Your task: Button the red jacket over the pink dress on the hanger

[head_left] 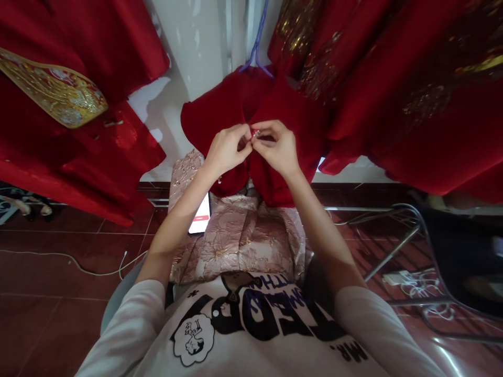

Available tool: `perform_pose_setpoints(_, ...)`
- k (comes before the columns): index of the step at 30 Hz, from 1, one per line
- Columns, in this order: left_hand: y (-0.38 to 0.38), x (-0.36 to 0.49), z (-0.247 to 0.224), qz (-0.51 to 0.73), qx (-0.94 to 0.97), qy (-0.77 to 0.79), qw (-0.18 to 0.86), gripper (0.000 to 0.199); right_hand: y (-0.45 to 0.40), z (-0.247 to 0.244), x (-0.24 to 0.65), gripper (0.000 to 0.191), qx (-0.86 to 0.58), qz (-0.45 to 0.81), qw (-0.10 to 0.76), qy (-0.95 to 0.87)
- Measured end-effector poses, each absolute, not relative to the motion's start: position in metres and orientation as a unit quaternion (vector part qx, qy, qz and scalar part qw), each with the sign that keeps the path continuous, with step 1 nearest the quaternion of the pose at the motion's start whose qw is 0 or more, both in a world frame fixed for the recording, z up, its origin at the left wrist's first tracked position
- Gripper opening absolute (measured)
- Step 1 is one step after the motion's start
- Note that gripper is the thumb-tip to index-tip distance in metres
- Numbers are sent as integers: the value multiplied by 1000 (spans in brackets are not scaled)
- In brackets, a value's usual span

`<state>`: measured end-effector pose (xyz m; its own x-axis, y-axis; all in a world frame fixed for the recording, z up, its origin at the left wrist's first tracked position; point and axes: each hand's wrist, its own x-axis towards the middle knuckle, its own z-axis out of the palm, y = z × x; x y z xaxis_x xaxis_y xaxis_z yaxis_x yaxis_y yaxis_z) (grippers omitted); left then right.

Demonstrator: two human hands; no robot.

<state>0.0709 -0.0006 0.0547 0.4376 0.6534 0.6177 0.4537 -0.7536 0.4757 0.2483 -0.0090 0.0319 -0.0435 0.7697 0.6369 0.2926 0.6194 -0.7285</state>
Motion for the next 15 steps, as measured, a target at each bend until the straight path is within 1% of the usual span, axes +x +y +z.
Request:
perform_pose_setpoints(2, -3, 76, 51, 432, 826, 330, 149, 10, -7, 32, 246, 44, -394, 200, 570, -693)
perform_pose_setpoints(5, -6, 82, 41, 474, 779, 345, 221, 8, -6, 29, 243, 53, -409, 209, 558, -691)
perform_pose_setpoints(9, -7, 84, 21, 502, 709, 369, 331, 11, -17, 17, 249, 77, -414, 238, 532, -699)
perform_pose_setpoints(11, -7, 81, 15, 503, 684, 375, 373, 11, -26, 10, 258, 86, -420, 264, 496, -713)
perform_pose_setpoints(13, -9, 77, 12, 492, 674, 370, 408, 16, -35, 8, 269, 84, -434, 292, 450, -724)
perform_pose_setpoints(15, -12, 74, 12, 477, 671, 360, 440, 22, -42, 13, 280, 73, -441, 314, 421, -728)
